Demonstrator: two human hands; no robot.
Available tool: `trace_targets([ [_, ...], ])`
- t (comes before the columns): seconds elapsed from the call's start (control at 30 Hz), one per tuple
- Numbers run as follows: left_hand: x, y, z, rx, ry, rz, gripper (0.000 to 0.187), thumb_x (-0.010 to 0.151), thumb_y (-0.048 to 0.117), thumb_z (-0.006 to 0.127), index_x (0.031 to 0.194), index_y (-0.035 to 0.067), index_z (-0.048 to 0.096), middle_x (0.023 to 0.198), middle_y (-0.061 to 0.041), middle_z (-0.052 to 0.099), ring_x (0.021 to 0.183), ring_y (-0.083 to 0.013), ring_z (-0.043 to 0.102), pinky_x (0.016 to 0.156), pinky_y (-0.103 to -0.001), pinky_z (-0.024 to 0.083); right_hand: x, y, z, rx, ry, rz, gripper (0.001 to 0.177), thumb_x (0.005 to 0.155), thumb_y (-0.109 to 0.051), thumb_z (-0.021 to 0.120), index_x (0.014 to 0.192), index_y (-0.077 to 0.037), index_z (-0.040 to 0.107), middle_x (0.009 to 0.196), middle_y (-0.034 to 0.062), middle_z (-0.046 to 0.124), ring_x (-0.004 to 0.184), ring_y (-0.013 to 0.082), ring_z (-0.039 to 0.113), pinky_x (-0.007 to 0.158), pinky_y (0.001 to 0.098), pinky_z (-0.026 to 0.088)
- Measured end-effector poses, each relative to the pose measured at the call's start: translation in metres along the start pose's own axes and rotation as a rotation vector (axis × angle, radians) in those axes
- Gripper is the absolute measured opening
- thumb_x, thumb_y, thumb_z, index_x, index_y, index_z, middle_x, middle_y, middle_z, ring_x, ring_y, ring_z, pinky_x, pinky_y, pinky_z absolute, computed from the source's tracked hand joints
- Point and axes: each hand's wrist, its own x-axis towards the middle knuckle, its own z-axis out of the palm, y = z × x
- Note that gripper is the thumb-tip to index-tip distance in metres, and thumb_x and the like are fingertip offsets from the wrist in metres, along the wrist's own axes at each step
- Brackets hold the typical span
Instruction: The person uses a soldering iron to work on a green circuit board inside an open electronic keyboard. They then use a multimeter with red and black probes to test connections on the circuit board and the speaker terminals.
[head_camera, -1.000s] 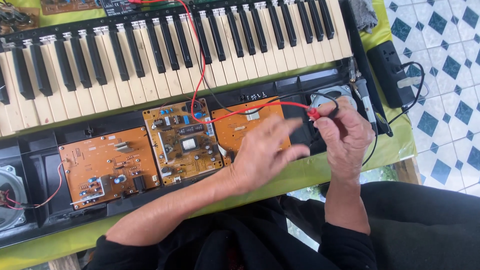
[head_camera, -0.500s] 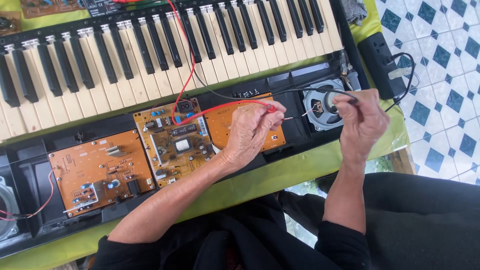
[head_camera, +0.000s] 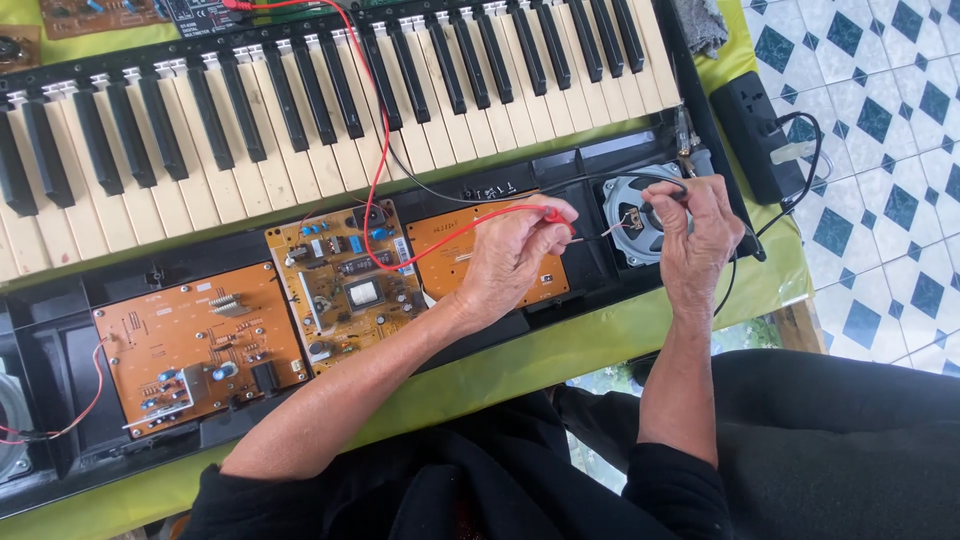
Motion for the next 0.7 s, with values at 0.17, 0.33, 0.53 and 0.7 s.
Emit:
trace_targets([
  [0.17, 0.022, -0.006, 0.035, 0.006, -0.028, 0.120, 0.014, 0.099, 0.007, 0.068, 0.113, 0.008, 0.071, 0.085, -0.011, 0.070, 0.077, -0.0189, 0.074, 0.070, -0.034, 0.063, -0.010, 0.000, -0.010, -0.056, 0.038, 0.003, 0.018, 0.110, -0.014, 0.071, 0.106, 0.003, 0.076, 0.093, 0.0145, 0.068, 0.090, 0.0342, 0.074, 0.074, 0.0382, 0.061],
  [0.33, 0.047, -0.040, 0.063, -0.025, -0.046, 0.258, 0.013, 0.097, 0.005, 0.070, 0.109, 0.010, 0.071, 0.090, -0.011, 0.071, 0.083, -0.0264, 0.075, 0.076, -0.037, 0.060, -0.017, 0.016, -0.014, -0.084, 0.054, -0.009, 0.021, 0.111, -0.016, 0.070, 0.104, 0.003, 0.075, 0.091, 0.0151, 0.070, 0.087, 0.0323, 0.074, 0.072, 0.0368, 0.061],
  [0.53, 0.057, -0.068, 0.081, 0.036, 0.024, 0.330, 0.009, 0.095, 0.009, 0.073, 0.104, 0.010, 0.070, 0.092, -0.012, 0.073, 0.089, -0.0318, 0.074, 0.080, -0.037, 0.059, -0.016, 0.016, -0.011, -0.061, 0.098, 0.000, 0.023, 0.111, -0.018, 0.069, 0.103, 0.004, 0.072, 0.087, 0.0173, 0.073, 0.077, 0.0239, 0.070, 0.068, 0.0331, 0.058],
  [0.7, 0.060, -0.082, 0.079, 0.119, 0.035, 0.389, 0.007, 0.096, 0.012, 0.072, 0.101, 0.009, 0.069, 0.092, -0.012, 0.072, 0.085, -0.0370, 0.072, 0.076, -0.040, 0.060, -0.020, 0.021, -0.004, -0.067, 0.132, 0.008, 0.024, 0.112, -0.019, 0.068, 0.103, 0.003, 0.071, 0.088, 0.0179, 0.074, 0.078, 0.0259, 0.072, 0.067, 0.0326, 0.058],
])
